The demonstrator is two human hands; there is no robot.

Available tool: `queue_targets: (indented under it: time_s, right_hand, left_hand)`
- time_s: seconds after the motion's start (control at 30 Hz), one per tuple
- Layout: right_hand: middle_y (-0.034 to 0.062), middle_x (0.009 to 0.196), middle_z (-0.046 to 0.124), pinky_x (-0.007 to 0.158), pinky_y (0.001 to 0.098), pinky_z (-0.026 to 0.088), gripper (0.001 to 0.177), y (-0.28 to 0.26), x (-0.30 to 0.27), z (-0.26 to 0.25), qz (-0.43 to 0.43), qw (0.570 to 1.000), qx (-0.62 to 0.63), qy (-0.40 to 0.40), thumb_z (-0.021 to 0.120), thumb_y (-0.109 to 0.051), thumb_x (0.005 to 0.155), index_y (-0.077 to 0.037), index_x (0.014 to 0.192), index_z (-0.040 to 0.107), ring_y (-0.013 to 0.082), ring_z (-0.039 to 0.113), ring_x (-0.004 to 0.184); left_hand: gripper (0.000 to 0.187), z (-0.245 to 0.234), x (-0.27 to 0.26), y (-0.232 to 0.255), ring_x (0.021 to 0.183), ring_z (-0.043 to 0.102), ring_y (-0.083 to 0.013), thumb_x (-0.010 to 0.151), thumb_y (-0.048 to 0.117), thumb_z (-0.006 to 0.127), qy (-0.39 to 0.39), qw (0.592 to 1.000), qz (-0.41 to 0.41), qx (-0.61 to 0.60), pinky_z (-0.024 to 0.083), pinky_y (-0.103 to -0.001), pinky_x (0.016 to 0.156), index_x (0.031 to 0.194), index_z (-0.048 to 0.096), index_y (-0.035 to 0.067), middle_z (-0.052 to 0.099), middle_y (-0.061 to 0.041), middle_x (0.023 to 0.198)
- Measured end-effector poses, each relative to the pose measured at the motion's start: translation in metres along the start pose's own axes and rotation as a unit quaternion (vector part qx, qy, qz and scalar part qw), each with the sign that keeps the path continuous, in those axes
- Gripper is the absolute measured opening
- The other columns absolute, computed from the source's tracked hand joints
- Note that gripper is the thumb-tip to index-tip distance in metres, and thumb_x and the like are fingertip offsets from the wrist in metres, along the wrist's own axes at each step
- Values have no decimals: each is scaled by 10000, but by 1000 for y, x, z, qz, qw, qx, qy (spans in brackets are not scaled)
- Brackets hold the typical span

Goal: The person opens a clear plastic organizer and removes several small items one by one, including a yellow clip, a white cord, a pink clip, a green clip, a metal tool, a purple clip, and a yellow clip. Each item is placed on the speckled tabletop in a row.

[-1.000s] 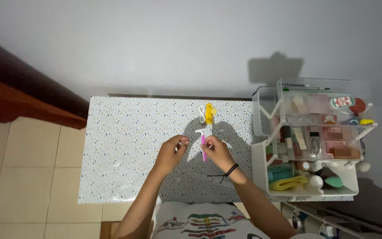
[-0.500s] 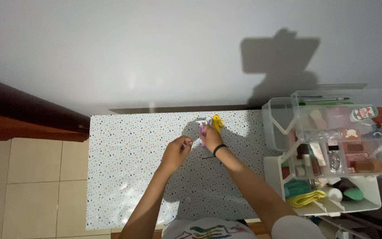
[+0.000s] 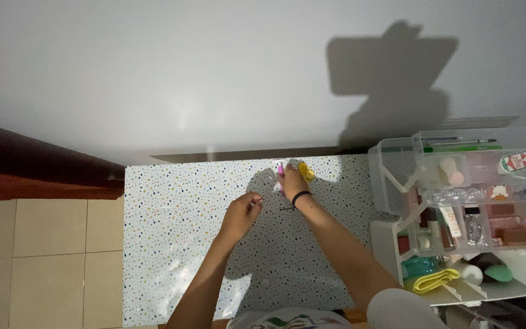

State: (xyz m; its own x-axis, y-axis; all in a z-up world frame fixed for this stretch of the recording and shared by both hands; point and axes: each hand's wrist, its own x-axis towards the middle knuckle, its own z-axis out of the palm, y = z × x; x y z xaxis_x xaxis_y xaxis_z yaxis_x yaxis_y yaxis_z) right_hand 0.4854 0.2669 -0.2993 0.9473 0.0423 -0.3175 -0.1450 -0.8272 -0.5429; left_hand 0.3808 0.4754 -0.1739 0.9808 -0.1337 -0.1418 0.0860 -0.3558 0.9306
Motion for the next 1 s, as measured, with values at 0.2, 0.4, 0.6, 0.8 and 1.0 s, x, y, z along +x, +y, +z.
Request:
queue_targets:
  time_s: [0.2, 0.4, 0.6, 0.8, 1.0]
  right_hand:
    - [107, 841, 741, 750, 388, 571, 268, -19, -39, -28, 30, 998, 48, -42, 568, -327, 1025, -79, 1105, 630, 250, 745, 798]
    - [67, 888, 685, 705, 350, 563, 230, -34, -119, -68, -90, 988, 100, -81, 549, -289, 1008, -96, 1079, 651, 222, 656, 752]
    - [97, 1016, 693, 791, 362, 577, 285, -33, -200, -100, -152, 981, 121, 3, 620, -294, 983, -57, 1141, 610, 212, 669, 898]
    - [132, 1138, 701, 897, 421, 525, 369, -18, -248, -120, -124, 984, 98, 77, 660, -337, 973, -49, 1204, 651, 261, 675, 997]
    - [107, 1135, 703, 900, 414, 525, 332, -1, -282, -136, -80, 982, 131, 114, 635, -323, 994, -57, 1193, 658, 255, 656, 1011]
  left_hand:
    - [168, -3, -4, 3, 628, 647, -173, 949, 183, 674, 16, 999, -17, 31, 525, -317, 611, 1035, 720, 46, 734, -97, 832]
    - [217, -3, -17, 16, 677, 649, -175, 944, 220, 683, 6, 1000, -10, 16, 519, -311, 627, 1076, 716, 51, 743, -91, 884]
    - [209, -4, -31, 40, 739, 652, -186, 974, 213, 659, -6, 999, 10, 33, 519, -318, 641, 1082, 715, 43, 738, -89, 961]
    - [191, 9, -38, 71, 818, 668, -184, 967, 198, 668, -24, 997, 60, 38, 545, -319, 658, 1070, 711, 43, 734, -85, 980]
    - [187, 36, -43, 106, 878, 688, -197, 970, 187, 658, -118, 987, 97, 50, 549, -324, 629, 1109, 707, 72, 718, -82, 1033]
